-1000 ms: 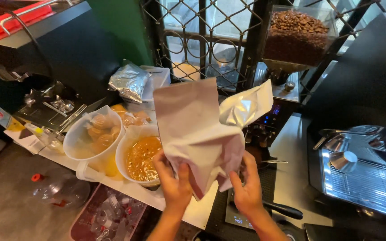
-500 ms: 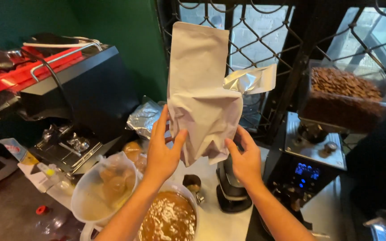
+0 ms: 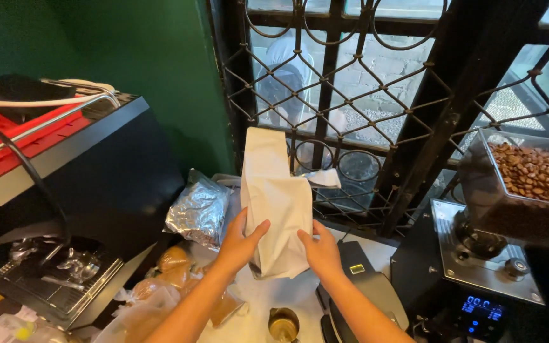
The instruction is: The person pours coffee beans into a grinder, places a lid on the grinder, and then uses a portafilter and a scale to measure ground coffee.
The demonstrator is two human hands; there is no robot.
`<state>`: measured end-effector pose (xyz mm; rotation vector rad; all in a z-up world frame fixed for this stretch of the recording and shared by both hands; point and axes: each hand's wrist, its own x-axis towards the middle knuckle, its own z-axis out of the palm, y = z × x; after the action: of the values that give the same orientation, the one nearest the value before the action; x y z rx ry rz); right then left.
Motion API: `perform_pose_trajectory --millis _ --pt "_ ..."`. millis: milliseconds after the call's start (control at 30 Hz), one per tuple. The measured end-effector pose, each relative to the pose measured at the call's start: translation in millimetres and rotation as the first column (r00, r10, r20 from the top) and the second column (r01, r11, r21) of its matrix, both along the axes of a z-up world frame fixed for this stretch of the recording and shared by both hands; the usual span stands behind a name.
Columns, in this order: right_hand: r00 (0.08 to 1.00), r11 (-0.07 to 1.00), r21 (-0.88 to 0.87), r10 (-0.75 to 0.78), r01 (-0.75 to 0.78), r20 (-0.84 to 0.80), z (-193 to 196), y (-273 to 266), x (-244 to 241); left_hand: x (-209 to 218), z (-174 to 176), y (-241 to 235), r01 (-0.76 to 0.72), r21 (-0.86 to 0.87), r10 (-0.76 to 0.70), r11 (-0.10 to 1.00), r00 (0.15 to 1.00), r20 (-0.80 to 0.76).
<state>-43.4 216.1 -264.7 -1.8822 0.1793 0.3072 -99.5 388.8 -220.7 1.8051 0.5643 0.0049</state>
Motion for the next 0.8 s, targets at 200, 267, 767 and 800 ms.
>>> perform_pose_trajectory --millis 200,267,767,800 --pt "0.991 0.994 0.093 -0.049 0.061 -0.126 -44.6 30.4 7.9 35.0 -55.4 19.3 -0.004 0.009 0.004 1.0 1.0 0.001" --pt "0.987 0.989 0.117 -0.068 0.086 -0.149 -70.0 35.6 10.3 40.8 -74.1 22.6 -0.009 -0.038 0.008 0.999 1.0 -0.03" --pt "0.959 0.954 0.205 -0.17 0.218 -0.228 -76.7 20.5 -18.7 -0.4 -22.9 -2.9 0.021 -0.09 -0.03 0.996 0.995 -0.1" --pt "0.966 0.943 0.266 -0.148 0.202 -0.21 -57.8 17.8 -27.4 -10.8 -4.5 -9.0 0.049 -0.078 -0.054 0.996 0.996 -0.074"
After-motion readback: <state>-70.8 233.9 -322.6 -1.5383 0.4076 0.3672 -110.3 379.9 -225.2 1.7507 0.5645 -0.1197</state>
